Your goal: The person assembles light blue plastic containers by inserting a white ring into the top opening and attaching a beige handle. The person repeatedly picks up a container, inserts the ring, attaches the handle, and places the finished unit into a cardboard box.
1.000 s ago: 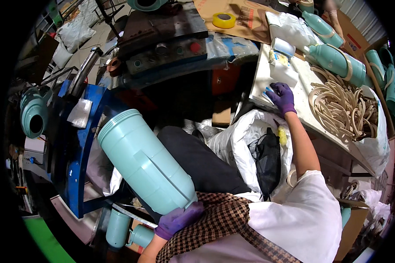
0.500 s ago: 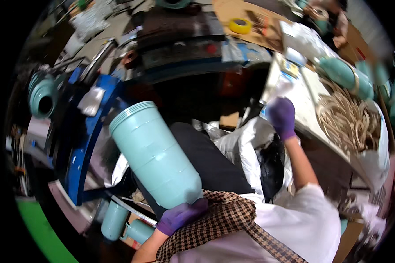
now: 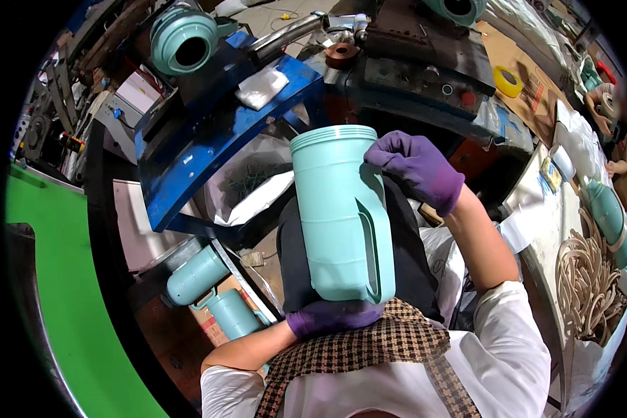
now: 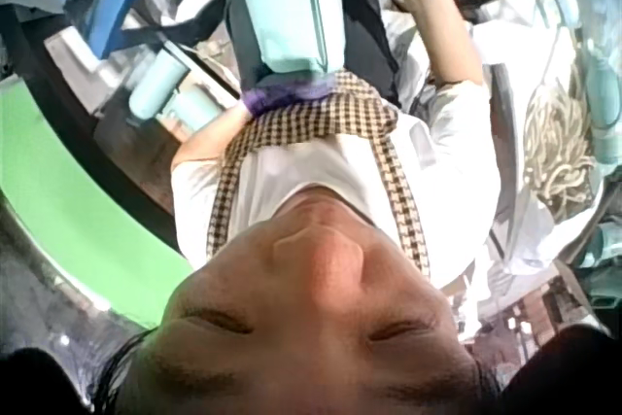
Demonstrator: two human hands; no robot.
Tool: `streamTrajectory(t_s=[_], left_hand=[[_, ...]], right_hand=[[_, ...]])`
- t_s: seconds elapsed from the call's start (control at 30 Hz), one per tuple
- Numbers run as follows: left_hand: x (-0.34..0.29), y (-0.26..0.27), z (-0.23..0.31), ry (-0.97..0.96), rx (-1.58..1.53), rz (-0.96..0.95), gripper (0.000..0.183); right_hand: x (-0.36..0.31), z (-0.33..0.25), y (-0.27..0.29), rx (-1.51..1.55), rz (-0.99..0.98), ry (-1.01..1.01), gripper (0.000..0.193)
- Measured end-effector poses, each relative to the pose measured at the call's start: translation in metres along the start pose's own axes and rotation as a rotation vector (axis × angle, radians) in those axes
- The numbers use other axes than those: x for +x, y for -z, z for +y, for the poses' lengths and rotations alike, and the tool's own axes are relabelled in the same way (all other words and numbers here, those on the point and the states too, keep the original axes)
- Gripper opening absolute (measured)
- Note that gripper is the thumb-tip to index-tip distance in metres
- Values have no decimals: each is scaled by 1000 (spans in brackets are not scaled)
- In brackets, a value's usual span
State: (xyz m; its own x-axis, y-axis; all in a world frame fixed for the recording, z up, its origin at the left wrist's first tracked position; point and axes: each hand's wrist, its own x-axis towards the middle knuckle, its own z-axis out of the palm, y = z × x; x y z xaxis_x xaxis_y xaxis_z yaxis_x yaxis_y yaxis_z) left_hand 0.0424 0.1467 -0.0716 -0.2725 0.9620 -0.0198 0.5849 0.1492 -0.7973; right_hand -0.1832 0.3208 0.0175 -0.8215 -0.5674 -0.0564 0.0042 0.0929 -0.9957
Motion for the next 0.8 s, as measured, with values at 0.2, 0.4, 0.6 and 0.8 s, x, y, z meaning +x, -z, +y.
streamTrajectory(t_s=[0.2, 0.4, 0.6, 0.8], left_hand=[[-16, -37, 61, -170, 9, 102, 55], [-8, -22, 26, -166, 1, 61, 44], [-21, -22, 32, -195, -14, 62, 35], [-29, -37, 44, -282, 52, 67, 28]], right_hand=[[-48, 42, 45, 98, 276, 179, 29], [-186, 148, 136, -371, 1035, 198, 38], [-248, 188, 221, -929, 840, 91, 33], [-222, 191, 297, -1133, 789, -258, 45]])
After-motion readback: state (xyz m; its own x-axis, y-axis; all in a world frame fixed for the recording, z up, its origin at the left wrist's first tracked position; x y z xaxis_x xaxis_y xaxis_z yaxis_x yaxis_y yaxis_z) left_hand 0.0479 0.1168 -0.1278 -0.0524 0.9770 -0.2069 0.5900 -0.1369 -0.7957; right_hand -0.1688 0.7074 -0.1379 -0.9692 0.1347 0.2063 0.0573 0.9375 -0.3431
